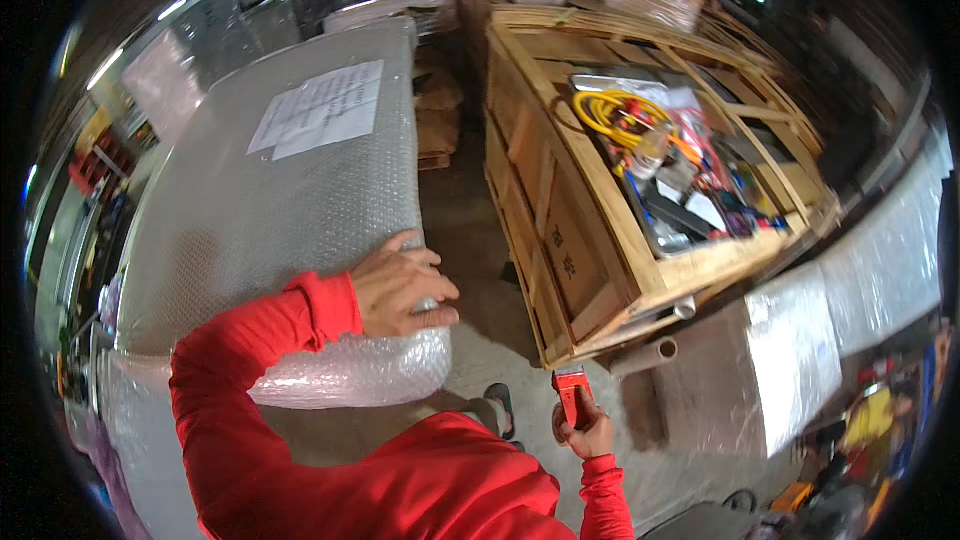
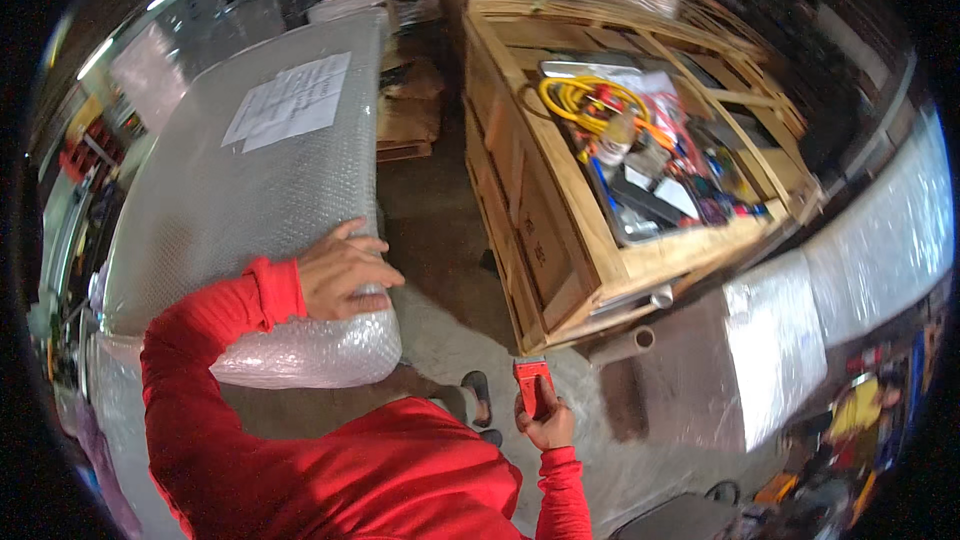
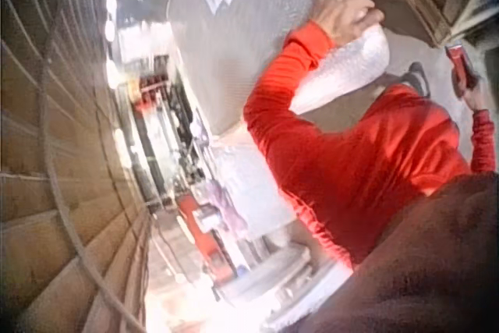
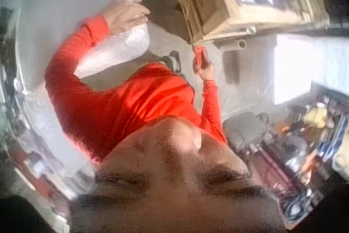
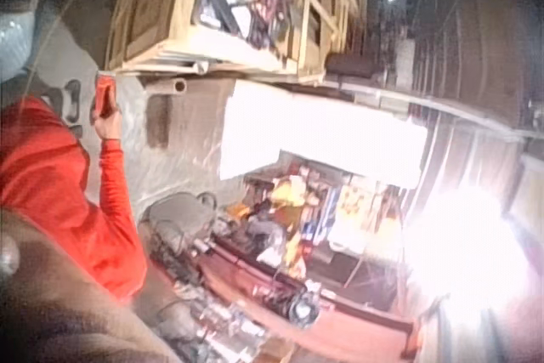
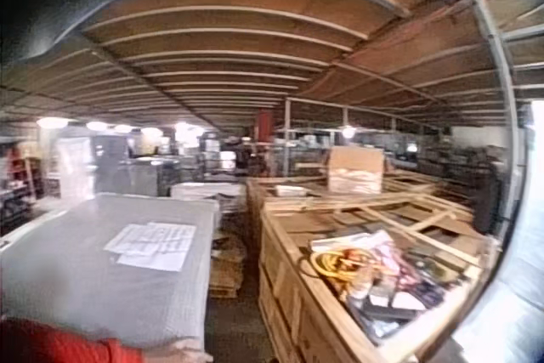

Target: The person wraps a large upholstered furniture piece with bubble wrap and secures it using a handheld tape dispenser. They smooth the wrap, apply tape along edges and seams, and reposition the item to cover all sides.

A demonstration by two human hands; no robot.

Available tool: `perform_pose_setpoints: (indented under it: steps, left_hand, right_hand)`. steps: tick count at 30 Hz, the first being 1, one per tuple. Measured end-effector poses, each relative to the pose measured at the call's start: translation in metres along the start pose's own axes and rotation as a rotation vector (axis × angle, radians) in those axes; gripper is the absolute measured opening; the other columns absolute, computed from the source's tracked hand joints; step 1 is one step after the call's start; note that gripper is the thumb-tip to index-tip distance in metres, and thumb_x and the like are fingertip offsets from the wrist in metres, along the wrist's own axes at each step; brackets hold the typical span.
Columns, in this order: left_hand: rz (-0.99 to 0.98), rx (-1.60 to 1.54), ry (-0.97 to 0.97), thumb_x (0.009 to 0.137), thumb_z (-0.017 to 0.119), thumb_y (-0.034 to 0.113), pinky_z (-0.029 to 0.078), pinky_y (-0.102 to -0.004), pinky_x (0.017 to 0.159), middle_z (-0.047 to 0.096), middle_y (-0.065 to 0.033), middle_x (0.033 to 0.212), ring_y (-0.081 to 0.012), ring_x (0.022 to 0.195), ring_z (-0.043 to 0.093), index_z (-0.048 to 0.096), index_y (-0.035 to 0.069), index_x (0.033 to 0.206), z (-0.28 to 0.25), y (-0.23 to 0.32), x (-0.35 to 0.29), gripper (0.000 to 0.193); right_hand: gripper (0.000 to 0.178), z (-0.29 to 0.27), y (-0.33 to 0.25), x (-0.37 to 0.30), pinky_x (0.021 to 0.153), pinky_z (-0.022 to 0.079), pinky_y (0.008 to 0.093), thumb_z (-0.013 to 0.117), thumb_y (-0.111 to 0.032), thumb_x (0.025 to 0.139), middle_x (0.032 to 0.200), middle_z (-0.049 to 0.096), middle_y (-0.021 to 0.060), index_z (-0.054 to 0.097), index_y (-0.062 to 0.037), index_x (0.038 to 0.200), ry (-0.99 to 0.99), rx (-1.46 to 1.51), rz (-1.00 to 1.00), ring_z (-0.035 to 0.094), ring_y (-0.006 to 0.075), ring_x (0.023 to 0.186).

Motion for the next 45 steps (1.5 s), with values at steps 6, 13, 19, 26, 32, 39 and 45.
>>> perform_pose_setpoints:
  steps: [6, 13, 19, 26, 32, 39, 45]
  left_hand:
    - [-0.087, -0.021, -0.238, 0.091, 0.064, 0.050, 0.026, -0.0569, 0.112, 0.071, -0.0044, 0.089, -0.0266, 0.103, 0.060, 0.073, 0.012, 0.089, 0.009, -0.012, 0.009, 0.040]
    - [-0.154, 0.019, 0.096, 0.091, 0.060, 0.058, 0.029, -0.0535, 0.113, 0.069, -0.0043, 0.079, -0.0244, 0.093, 0.063, 0.071, 0.010, 0.078, -0.005, -0.005, 0.019, 0.051]
    - [-0.451, 0.174, -0.389, 0.093, 0.051, 0.063, 0.027, -0.0521, 0.112, 0.073, -0.0066, 0.088, -0.0272, 0.098, 0.061, 0.078, 0.010, 0.094, 0.030, -0.020, 0.026, 0.060]
    - [-0.707, 0.537, -0.782, 0.084, 0.065, 0.062, 0.010, -0.0608, 0.121, 0.050, -0.0101, 0.149, -0.0304, 0.138, 0.041, 0.063, 0.022, 0.137, 0.066, -0.027, 0.040, 0.066]
    - [-0.856, 0.739, -0.764, 0.083, 0.068, 0.045, 0.015, -0.0638, 0.117, 0.046, -0.0128, 0.151, -0.0324, 0.139, 0.040, 0.061, 0.020, 0.138, 0.106, -0.068, 0.014, 0.061]
    - [-1.032, 0.163, -0.475, 0.085, 0.066, 0.036, 0.039, -0.0508, 0.109, 0.056, -0.0197, 0.136, -0.0331, 0.126, 0.054, 0.060, 0.011, 0.132, 0.179, 0.034, 0.092, 0.054]
    - [-1.231, 0.158, -0.193, 0.087, 0.063, 0.055, 0.041, -0.0506, 0.107, 0.054, -0.0244, 0.138, -0.0375, 0.125, 0.054, 0.053, 0.007, 0.140, 0.198, 0.041, 0.059, 0.072]
  right_hand:
    - [0.082, 0.040, -0.007, 0.111, 0.077, 0.057, 0.0433, 0.081, -0.031, 0.065, 0.093, 0.070, 0.0252, 0.058, -0.0167, 0.143, -0.148, -0.263, -0.147, 0.072, 0.0377, 0.085]
    - [0.084, 0.096, -0.046, 0.151, 0.081, 0.057, 0.0466, 0.081, -0.033, 0.067, 0.105, 0.070, 0.0251, 0.054, -0.0224, 0.146, -0.525, -0.217, -0.390, 0.069, 0.0422, 0.091]
    - [0.089, 0.101, -0.042, 0.171, 0.089, 0.055, 0.0512, 0.081, -0.038, 0.073, 0.121, 0.068, 0.0224, 0.043, -0.0284, 0.152, -0.804, -0.360, -0.489, 0.067, 0.0432, 0.104]
    - [0.084, 0.052, -0.016, 0.200, 0.090, 0.055, 0.0507, 0.081, -0.037, 0.073, 0.123, 0.066, 0.0259, 0.047, -0.0267, 0.149, -0.929, -0.334, -0.503, 0.067, 0.0432, 0.104]
    - [0.085, 0.018, -0.008, 0.202, 0.089, 0.056, 0.0497, 0.082, -0.038, 0.071, 0.116, 0.068, 0.0250, 0.049, -0.0271, 0.149, -0.805, -0.074, -0.673, 0.068, 0.0421, 0.102]
    - [0.077, 0.001, 0.004, 0.192, 0.083, 0.056, 0.0451, 0.080, -0.038, 0.075, 0.109, 0.069, 0.0271, 0.057, -0.0067, 0.141, -0.906, -0.095, -0.745, 0.071, 0.0394, 0.096]
    - [0.076, -0.012, 0.019, 0.201, 0.082, 0.057, 0.0430, 0.079, -0.037, 0.075, 0.105, 0.070, 0.0257, 0.057, -0.0072, 0.141, -1.024, -0.245, -0.531, 0.072, 0.0367, 0.095]
Point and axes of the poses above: each hand's wrist, its own x-axis towards the middle knuckle, its own z-axis out of the palm, y = z × x, the point moved 8 cm from there along x, towards the middle knuckle
